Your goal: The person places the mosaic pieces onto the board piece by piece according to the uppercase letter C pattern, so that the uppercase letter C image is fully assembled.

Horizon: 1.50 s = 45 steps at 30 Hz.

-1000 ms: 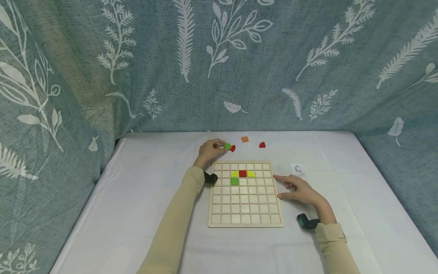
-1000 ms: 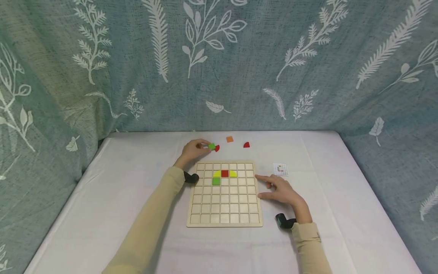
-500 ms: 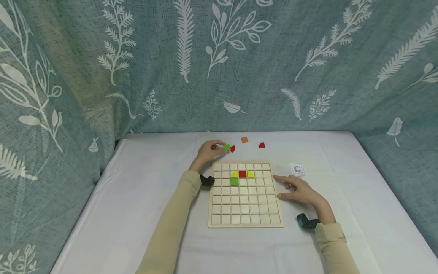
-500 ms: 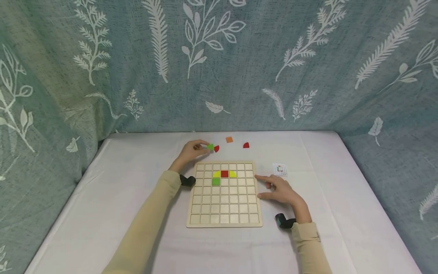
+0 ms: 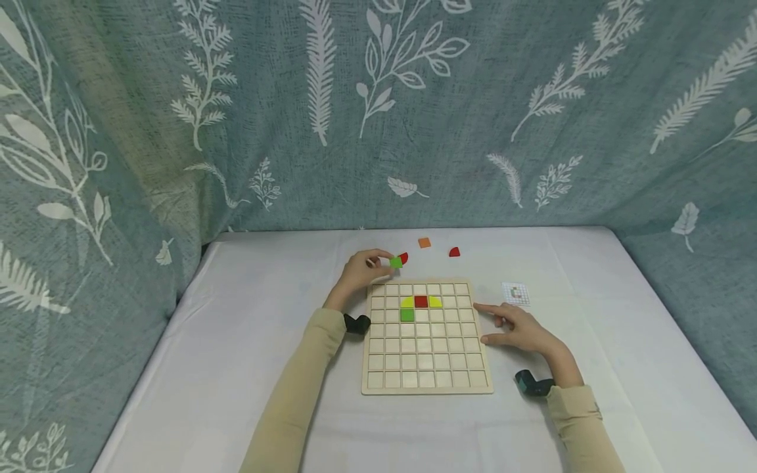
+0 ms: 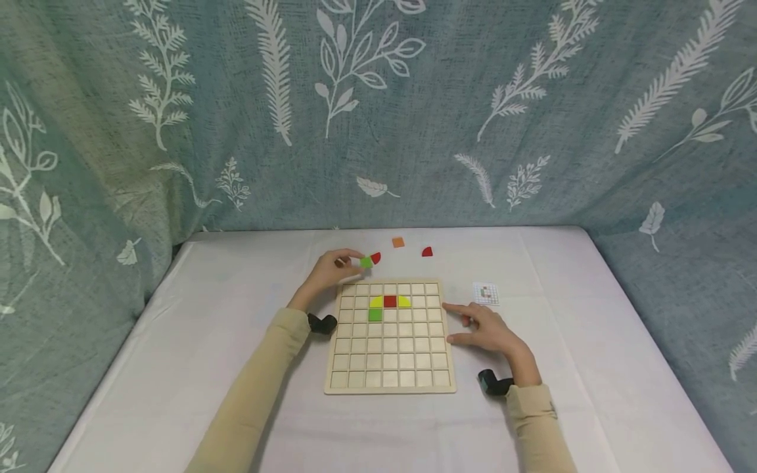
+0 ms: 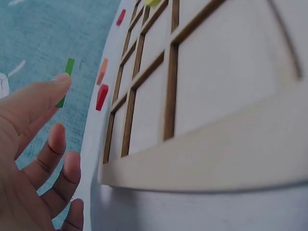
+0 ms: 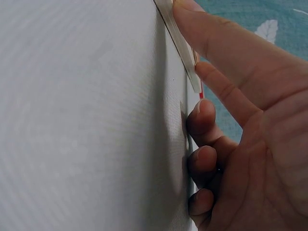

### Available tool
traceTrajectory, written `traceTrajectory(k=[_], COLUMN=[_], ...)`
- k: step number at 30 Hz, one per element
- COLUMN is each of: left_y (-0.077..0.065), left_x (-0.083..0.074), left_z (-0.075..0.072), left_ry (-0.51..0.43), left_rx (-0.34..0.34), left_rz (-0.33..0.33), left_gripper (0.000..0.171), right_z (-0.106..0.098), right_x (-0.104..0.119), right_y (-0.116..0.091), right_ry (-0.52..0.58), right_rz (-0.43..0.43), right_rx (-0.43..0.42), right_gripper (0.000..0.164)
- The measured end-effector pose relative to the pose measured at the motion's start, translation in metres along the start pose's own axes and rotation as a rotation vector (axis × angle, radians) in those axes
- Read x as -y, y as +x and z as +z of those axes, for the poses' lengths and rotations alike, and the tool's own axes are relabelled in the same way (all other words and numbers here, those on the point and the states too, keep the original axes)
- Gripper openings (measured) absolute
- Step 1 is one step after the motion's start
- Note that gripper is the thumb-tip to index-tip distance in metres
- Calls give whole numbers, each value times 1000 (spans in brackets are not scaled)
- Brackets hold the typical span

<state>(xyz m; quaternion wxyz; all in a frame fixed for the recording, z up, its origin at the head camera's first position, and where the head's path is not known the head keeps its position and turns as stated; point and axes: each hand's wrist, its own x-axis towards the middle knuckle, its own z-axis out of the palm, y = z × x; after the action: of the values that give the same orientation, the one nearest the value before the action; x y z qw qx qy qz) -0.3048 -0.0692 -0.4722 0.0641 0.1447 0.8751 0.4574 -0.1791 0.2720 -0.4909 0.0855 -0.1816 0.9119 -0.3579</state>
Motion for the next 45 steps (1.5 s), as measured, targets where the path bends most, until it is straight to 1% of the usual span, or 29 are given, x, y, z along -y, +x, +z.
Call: traceTrajectory(k=[4, 9, 13, 17, 23, 32, 38, 45], left_y=[-7, -16, -22, -28, -38, -56, -64, -73], left_x=[-4, -8, -10, -13, -17, -22, -24, -24], left_z=[2, 5, 7, 8, 10, 14, 17, 21], left_ry=[58, 120, 125, 139, 172, 201, 193, 191], left_rx=[-2, 9, 8, 8, 11, 14, 20, 36], left_rz=[8, 54, 86, 102, 121, 136, 140, 120], left_gripper=[30, 28, 28, 26, 27, 26, 25, 24], right_z=[1, 1, 2, 3, 2, 1, 1, 1], right_x=[0, 0, 0, -1, 0, 3, 3, 4], right_y=[0, -1, -1, -2, -3, -3, -3, -2], right_ry=[2, 5, -2, -11, -13, -4, -6, -6], right_rz=[2, -5, 3, 32, 39, 22, 29, 26], right_rx=[-2, -4, -4, 0, -4, -3, -2, -5], right_gripper=[67, 67, 67, 68, 68, 67, 67, 67])
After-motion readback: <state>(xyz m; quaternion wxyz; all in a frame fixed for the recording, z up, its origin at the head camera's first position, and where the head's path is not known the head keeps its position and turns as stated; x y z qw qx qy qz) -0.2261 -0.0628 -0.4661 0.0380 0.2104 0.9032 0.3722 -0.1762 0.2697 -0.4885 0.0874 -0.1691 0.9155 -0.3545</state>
